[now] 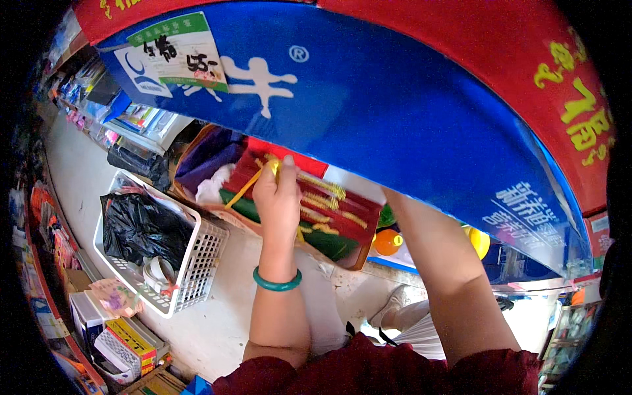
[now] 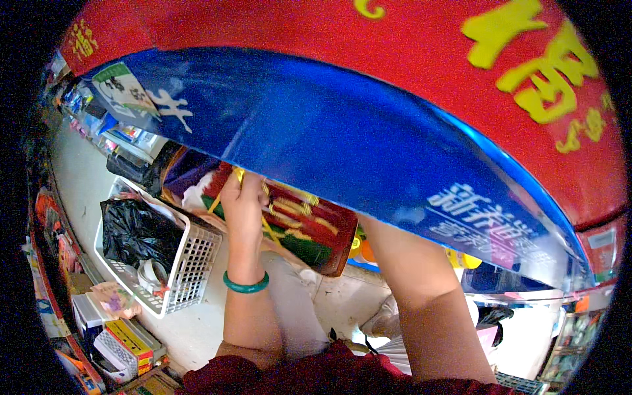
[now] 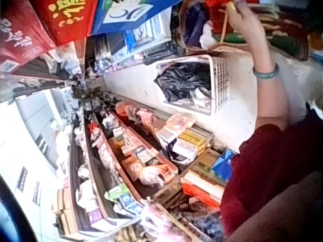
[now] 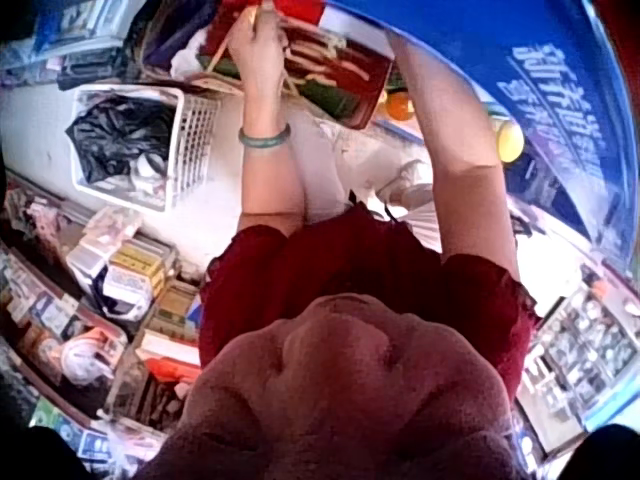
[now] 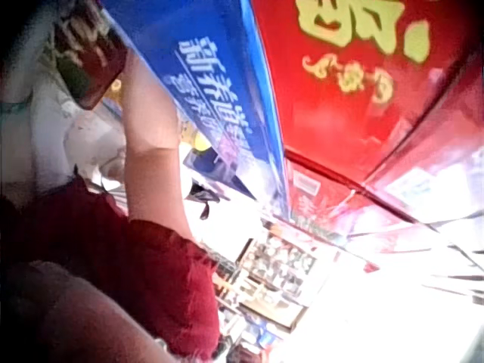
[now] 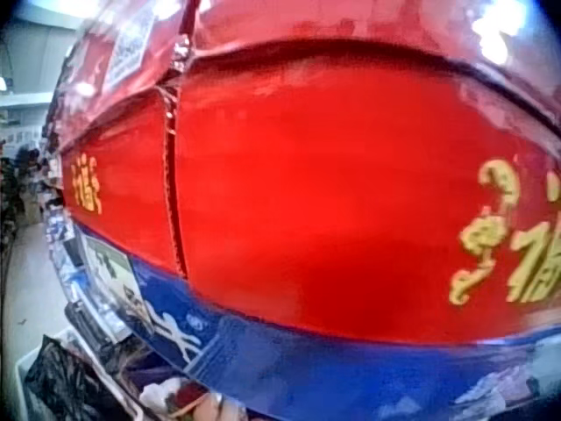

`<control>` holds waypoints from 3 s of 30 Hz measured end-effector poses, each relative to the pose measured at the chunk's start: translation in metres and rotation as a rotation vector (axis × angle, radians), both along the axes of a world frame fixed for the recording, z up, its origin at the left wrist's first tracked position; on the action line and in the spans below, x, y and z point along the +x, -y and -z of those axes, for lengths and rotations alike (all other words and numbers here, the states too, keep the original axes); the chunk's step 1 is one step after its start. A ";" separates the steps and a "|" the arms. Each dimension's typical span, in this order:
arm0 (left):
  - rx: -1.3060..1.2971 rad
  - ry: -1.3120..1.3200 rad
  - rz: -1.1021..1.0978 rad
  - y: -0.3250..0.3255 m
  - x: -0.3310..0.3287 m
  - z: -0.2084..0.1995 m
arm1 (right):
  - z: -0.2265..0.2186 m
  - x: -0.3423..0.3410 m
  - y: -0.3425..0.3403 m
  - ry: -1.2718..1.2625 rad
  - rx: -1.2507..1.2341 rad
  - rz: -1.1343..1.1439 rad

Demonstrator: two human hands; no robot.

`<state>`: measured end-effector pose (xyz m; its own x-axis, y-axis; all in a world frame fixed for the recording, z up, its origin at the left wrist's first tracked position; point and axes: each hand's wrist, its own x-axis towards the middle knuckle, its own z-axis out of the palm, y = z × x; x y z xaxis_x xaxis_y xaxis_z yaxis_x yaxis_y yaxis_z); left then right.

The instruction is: The person sits on the floor in a cluttered store and organizes gift bags. They pick up a blue gift bag, wipe it with a cloth, then handle a red gift bag, wiping it as well. The person stacks the cleaned bags and places them into a basket.

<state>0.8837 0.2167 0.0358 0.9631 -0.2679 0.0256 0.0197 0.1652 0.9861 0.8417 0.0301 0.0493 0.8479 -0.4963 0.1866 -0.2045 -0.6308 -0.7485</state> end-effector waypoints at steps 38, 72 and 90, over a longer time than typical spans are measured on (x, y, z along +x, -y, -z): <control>0.311 0.494 -0.133 0.022 0.050 0.037 | -0.027 0.017 -0.053 -0.073 -0.241 0.021; -0.049 0.171 -0.029 0.044 0.039 0.054 | 0.023 -0.008 -0.067 0.109 -0.836 -0.045; -0.155 0.197 0.109 0.047 0.102 0.128 | 0.054 0.014 -0.091 0.157 -0.362 0.181</control>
<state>0.9862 0.1699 -0.0919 0.9012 -0.3480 0.2583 -0.1438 0.3222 0.9357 0.8555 0.1207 -0.0050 0.7008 -0.5130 0.4958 -0.2373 -0.8230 -0.5161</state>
